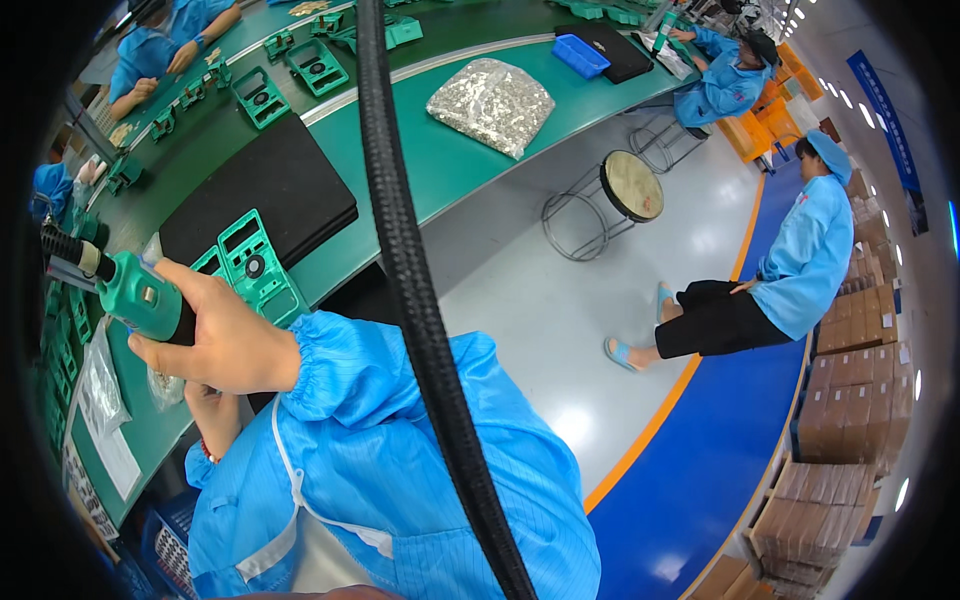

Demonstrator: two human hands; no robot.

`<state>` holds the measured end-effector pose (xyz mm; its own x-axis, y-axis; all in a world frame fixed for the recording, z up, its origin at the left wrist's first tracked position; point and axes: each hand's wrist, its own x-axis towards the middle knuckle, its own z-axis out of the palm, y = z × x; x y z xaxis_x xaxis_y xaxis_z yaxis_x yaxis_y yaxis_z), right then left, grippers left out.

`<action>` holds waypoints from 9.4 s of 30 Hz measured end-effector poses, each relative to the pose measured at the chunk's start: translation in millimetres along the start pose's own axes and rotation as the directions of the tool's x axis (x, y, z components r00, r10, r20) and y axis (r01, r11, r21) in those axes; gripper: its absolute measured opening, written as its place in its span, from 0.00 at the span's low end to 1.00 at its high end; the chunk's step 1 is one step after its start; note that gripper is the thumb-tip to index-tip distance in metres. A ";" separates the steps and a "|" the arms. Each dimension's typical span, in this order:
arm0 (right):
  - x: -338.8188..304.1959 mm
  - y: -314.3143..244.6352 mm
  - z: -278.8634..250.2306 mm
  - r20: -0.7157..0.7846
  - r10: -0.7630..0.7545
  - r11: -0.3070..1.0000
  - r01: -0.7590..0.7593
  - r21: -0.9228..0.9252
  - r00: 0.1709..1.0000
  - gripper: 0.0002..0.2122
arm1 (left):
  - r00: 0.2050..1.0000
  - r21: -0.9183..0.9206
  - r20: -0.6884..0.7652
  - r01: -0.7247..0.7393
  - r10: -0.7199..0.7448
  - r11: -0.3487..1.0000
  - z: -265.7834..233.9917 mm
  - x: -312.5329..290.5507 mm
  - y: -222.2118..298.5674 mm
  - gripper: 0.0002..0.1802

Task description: The person fastens electronic components into green plastic housings with screws using an electric screwdriver.

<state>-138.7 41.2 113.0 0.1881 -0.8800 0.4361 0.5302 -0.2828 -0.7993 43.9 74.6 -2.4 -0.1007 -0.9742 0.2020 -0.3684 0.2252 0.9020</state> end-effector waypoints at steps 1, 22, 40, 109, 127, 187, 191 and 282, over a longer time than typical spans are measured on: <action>-2.0 -3.6 1.9 -0.003 0.043 0.998 -0.043 0.048 0.999 0.15 | 1.000 -0.083 -0.020 0.008 -0.009 0.997 11.9 0.2 5.3 0.13; -9.6 -0.4 -10.9 -0.017 -0.059 0.996 0.058 -0.062 0.998 0.15 | 0.952 -0.284 0.250 -0.105 0.179 0.953 101.6 15.7 20.2 0.16; 3.2 16.5 -21.7 -0.012 0.011 0.990 -0.012 -0.144 1.000 0.20 | 0.922 -0.079 0.264 -0.272 0.283 0.959 55.9 45.5 25.1 0.12; 24.4 30.0 36.7 0.215 0.027 0.994 -0.004 -0.108 0.976 0.27 | 0.845 0.388 -0.162 -0.421 0.510 0.820 13.3 3.8 8.3 0.09; 59.2 38.4 -32.3 -0.053 -0.026 0.975 0.014 -0.220 0.998 0.25 | 0.982 0.676 -0.174 0.178 -0.080 0.715 -138.8 35.5 -69.0 0.05; 79.3 111.6 -106.3 -0.075 0.049 0.910 -0.076 -0.408 0.996 0.23 | 0.904 0.365 0.270 -0.414 0.331 0.834 23.6 63.0 -11.2 0.09; 75.0 112.3 -98.9 -0.110 -0.001 0.917 -0.043 -0.397 0.994 0.20 | 0.900 0.397 0.261 -0.429 0.349 0.811 32.8 67.7 -2.3 0.09; 35.6 37.6 -102.3 -0.203 0.121 0.909 -0.191 -0.371 0.972 0.32 | 0.952 0.525 -0.085 -0.208 0.294 0.826 30.2 81.1 -2.1 0.08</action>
<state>-196.7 -39.8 56.2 0.0793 -0.9667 0.2432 0.1392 -0.2308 -0.9630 8.6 -4.4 0.6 -0.1253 -0.8626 0.4901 -0.7680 0.3971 0.5025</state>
